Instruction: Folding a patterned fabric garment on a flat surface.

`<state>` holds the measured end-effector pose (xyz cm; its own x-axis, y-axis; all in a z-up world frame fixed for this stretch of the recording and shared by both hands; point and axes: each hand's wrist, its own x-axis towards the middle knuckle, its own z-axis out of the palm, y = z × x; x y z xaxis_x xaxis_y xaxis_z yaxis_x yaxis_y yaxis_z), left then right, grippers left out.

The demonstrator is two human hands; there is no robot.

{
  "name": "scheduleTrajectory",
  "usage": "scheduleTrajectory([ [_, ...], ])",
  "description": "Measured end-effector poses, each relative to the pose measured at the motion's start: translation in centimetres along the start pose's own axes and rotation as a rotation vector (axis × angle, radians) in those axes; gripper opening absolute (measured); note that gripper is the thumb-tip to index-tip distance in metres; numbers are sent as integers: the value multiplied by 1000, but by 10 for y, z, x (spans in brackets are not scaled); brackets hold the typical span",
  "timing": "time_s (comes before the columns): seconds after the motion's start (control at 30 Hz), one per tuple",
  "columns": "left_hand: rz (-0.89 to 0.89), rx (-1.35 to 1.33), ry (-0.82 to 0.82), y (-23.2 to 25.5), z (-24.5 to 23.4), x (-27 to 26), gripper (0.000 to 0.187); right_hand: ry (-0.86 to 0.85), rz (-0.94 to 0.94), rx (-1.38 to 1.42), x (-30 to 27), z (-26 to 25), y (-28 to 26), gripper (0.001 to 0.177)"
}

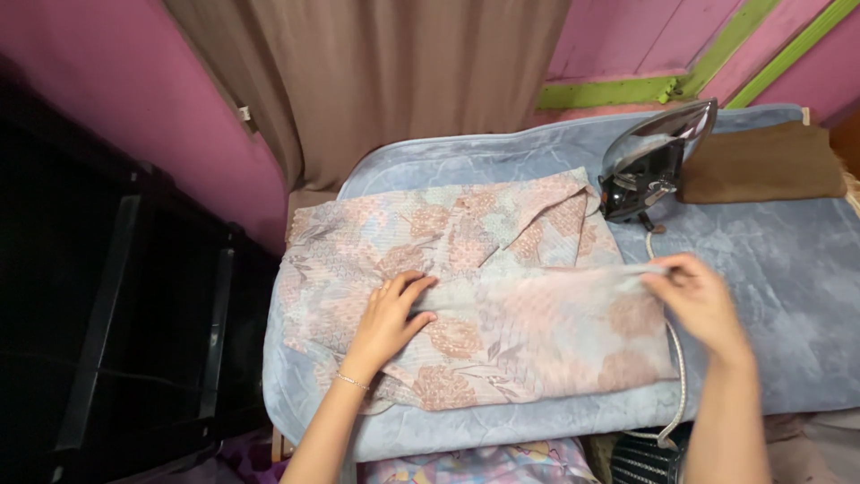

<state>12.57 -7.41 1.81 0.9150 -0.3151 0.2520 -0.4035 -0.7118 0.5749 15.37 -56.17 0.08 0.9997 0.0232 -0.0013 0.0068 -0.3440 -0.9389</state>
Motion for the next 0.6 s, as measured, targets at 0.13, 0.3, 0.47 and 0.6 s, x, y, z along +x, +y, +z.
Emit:
scheduleTrajectory([
  [0.13,-34,13,-22,11,-9,3,62,64,-259,241,-25,-10,-58,13],
  [0.3,-70,129,-70,13,-9,-5,45,71,-300,187,-54,-60,-12,17],
  [0.47,113,207,39,27,-32,-31,25,-175,-487,402,-58,-107,60,22],
  [0.6,34,113,19,19,-54,-71,26,-3,-420,737,-52,-114,87,20],
])
